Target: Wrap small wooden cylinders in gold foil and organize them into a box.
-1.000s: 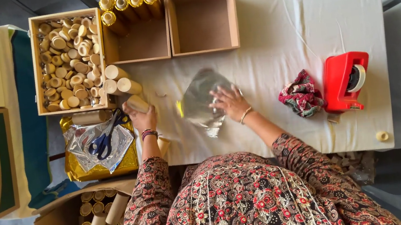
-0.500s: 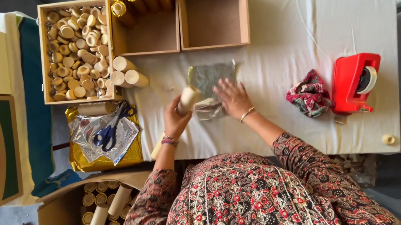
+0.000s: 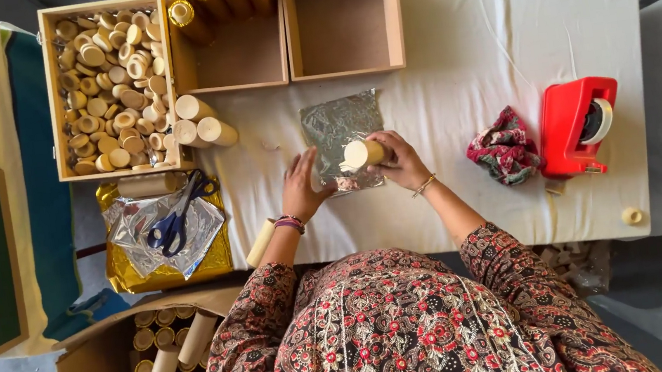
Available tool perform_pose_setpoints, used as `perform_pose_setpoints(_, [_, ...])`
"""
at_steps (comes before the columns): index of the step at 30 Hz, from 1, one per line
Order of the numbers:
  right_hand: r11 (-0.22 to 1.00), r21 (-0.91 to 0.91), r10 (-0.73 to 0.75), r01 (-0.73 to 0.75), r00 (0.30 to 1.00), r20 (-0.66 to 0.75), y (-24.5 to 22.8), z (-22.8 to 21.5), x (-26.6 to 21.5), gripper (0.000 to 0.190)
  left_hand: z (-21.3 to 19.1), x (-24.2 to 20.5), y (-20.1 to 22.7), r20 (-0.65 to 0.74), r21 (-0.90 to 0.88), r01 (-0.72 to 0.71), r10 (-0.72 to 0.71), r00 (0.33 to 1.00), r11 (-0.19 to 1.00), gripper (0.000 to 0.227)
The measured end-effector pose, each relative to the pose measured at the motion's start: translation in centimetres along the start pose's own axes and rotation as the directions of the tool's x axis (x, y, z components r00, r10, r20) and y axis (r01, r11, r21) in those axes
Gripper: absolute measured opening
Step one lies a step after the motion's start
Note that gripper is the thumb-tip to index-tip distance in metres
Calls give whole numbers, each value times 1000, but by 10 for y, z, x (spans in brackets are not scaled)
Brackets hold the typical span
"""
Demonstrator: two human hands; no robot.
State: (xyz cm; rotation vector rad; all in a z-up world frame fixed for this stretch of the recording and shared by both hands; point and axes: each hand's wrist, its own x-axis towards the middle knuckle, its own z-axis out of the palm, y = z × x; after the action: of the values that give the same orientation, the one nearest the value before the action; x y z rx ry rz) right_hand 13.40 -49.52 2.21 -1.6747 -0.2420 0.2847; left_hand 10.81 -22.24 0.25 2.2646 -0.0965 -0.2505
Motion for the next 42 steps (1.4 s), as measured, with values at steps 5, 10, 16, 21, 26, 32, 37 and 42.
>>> perform_pose_setpoints(5, [789,-601,-115,125,992,56,-7,13,1,64,11,5,-19,99,268,-88,63,993,959,101])
perform_pose_setpoints(10, [551,-827,-60,107,994,89,-2,37,7,63,-2,14,-18,152,270,-133,94,984,954,102])
perform_pose_setpoints(16, [521,-847,-15,103,994,111,-1,47,11,66,-12,0,-18,137,158,-188,168,976,969,118])
perform_pose_setpoints(21, [479,-878,72,26,995,69,2,50,15,68,-22,-5,-7,149,150,-157,134,980,976,124])
perform_pose_setpoints(26, [465,-885,146,5,986,82,3,50,18,75,-7,-2,-24,141,348,-371,343,929,861,84])
perform_pose_setpoints(32, [439,-898,211,-21,974,80,11,47,25,78,-17,9,-5,235,396,-574,526,818,717,32])
perform_pose_setpoints(37, [398,-917,307,-36,947,96,-4,44,34,84,-25,10,5,351,296,-596,495,795,746,40])
perform_pose_setpoints(42, [383,-923,339,-29,934,112,2,43,36,78,-25,10,6,328,391,-618,524,786,682,14])
